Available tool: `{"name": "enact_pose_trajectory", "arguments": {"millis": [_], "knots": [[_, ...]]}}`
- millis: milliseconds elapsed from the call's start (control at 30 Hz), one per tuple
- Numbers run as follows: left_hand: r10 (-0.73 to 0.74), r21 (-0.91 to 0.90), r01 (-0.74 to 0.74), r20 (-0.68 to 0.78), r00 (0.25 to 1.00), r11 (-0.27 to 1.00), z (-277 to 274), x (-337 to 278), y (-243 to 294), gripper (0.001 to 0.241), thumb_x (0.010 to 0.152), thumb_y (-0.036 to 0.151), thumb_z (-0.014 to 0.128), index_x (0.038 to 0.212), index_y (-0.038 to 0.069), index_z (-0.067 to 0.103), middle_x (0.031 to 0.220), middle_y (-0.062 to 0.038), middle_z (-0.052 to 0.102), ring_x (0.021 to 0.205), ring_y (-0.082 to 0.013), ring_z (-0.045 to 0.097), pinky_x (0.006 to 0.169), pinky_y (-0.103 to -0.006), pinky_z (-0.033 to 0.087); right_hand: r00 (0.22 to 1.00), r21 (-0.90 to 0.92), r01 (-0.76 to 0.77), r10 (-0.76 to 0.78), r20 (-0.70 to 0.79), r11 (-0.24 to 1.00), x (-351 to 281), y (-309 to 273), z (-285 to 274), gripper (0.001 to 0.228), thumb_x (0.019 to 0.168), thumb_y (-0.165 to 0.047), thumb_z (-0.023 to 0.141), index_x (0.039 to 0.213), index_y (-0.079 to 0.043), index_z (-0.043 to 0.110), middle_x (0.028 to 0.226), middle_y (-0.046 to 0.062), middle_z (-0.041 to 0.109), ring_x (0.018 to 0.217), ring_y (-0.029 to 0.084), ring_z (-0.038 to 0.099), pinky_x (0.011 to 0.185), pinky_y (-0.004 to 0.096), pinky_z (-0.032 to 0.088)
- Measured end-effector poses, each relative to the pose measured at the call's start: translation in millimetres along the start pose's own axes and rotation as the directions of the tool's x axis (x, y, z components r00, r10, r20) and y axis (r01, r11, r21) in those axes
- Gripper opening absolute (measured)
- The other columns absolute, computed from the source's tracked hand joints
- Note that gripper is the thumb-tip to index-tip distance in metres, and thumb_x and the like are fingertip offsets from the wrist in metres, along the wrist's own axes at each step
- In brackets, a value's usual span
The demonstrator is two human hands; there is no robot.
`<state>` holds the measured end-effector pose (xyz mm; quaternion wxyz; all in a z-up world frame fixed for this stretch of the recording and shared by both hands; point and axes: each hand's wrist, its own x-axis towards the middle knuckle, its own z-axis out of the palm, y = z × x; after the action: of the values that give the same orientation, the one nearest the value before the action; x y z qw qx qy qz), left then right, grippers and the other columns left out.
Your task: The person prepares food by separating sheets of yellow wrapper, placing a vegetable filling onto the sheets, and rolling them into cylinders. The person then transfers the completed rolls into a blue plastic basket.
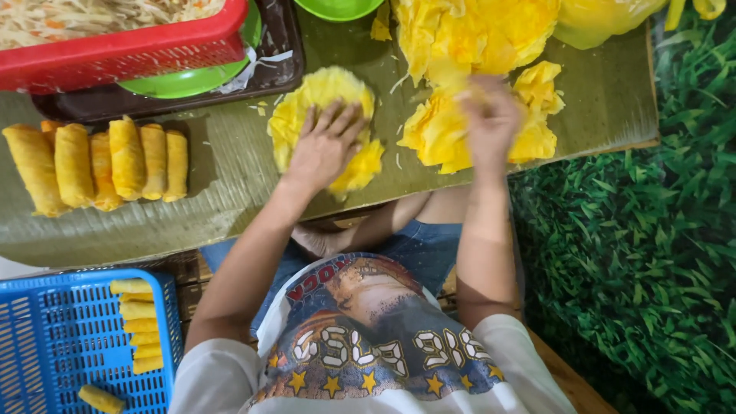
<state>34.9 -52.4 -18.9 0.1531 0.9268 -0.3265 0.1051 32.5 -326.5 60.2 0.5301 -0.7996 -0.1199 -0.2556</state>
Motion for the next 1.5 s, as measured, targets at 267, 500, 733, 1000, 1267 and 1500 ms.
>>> {"name": "enact_pose_trajectory", "arguments": {"millis": [267, 500, 733, 1000, 1267, 1500], "knots": [[-0.362, -0.116, 0.408, 0.289, 0.886, 0.906, -6, 56, 50, 0.062, 0.11, 0.045, 0.047, 0.165, 0.019, 0.033, 0.173, -0.012, 0.013, 0.157, -0.0406, -0.001, 0.121, -0.0698, -0.007, 0.868, 0.197, -0.079, 0.165, -0.469, 0.977, 8, 24, -30, 0.012, 0.098, -0.012, 0.075, 0.11, -0.009, 0.077, 0.096, -0.001, 0.068, 0.096, 0.01, 0.065, 0.089, 0.024, 0.048], [-0.256, -0.938, 0.086, -0.003, 0.967, 0.336, -2, 68, 65, 0.061, 0.092, 0.046, 0.081, 0.143, 0.02, 0.059, 0.129, -0.009, 0.071, 0.119, -0.0295, 0.071, 0.105, -0.0467, 0.053, 0.905, 0.438, -0.273, 0.383, -0.186, 0.856, -8, 14, 6, 0.013, 0.104, -0.019, 0.064, 0.101, -0.013, 0.075, 0.081, 0.001, 0.068, 0.079, 0.012, 0.066, 0.083, 0.026, 0.055], [-0.458, -0.996, 0.063, 0.024, 0.889, 0.07, -14, 59, 23, 0.013, 0.1, 0.009, 0.066, 0.111, 0.006, 0.073, 0.087, -0.006, 0.07, 0.081, -0.0129, 0.068, 0.076, -0.0318, 0.063, 0.887, 0.68, -0.279, 0.453, -0.087, 0.678, -12, 23, 18, 0.028, 0.104, -0.027, 0.06, 0.11, -0.003, 0.073, 0.098, 0.015, 0.075, 0.09, 0.023, 0.077, 0.082, 0.038, 0.066], [-0.549, -0.98, -0.056, 0.058, 0.834, -0.19, -10, 74, 24, 0.015, 0.105, 0.016, 0.061, 0.1, 0.003, 0.065, 0.091, -0.002, 0.065, 0.089, -0.0123, 0.067, 0.087, -0.0333, 0.063, 0.852, 0.684, -0.286, 0.505, -0.139, 0.671, -24, 69, -13, 0.026, 0.102, -0.022, 0.064, 0.112, 0.001, 0.071, 0.094, 0.014, 0.073, 0.087, 0.022, 0.076, 0.076, 0.038, 0.067], [-0.599, -0.937, -0.079, 0.152, 0.786, -0.341, -21, 98, 55, 0.009, 0.096, 0.024, 0.054, 0.099, 0.016, 0.059, 0.055, 0.004, 0.032, 0.046, -0.0064, 0.042, 0.05, -0.0172, 0.037, 0.873, 0.607, -0.443, 0.471, 0.125, 0.66, -43, 14, -32, 0.027, 0.087, 0.001, 0.078, 0.112, 0.002, 0.067, 0.101, 0.017, 0.073, 0.08, 0.028, 0.075, 0.06, 0.044, 0.067], [-0.319, -0.965, -0.102, -0.021, 0.948, -0.241, -66, 115, 81, 0.04, 0.093, 0.012, 0.078, 0.124, 0.008, 0.054, 0.113, -0.008, 0.06, 0.105, -0.0191, 0.06, 0.095, -0.0354, 0.057, 0.933, 0.475, -0.329, 0.359, 0.029, 0.816, -28, -8, -25, 0.038, 0.088, -0.013, 0.081, 0.12, 0.0, 0.066, 0.104, 0.014, 0.07, 0.085, 0.02, 0.072, 0.071, 0.033, 0.061]]}}
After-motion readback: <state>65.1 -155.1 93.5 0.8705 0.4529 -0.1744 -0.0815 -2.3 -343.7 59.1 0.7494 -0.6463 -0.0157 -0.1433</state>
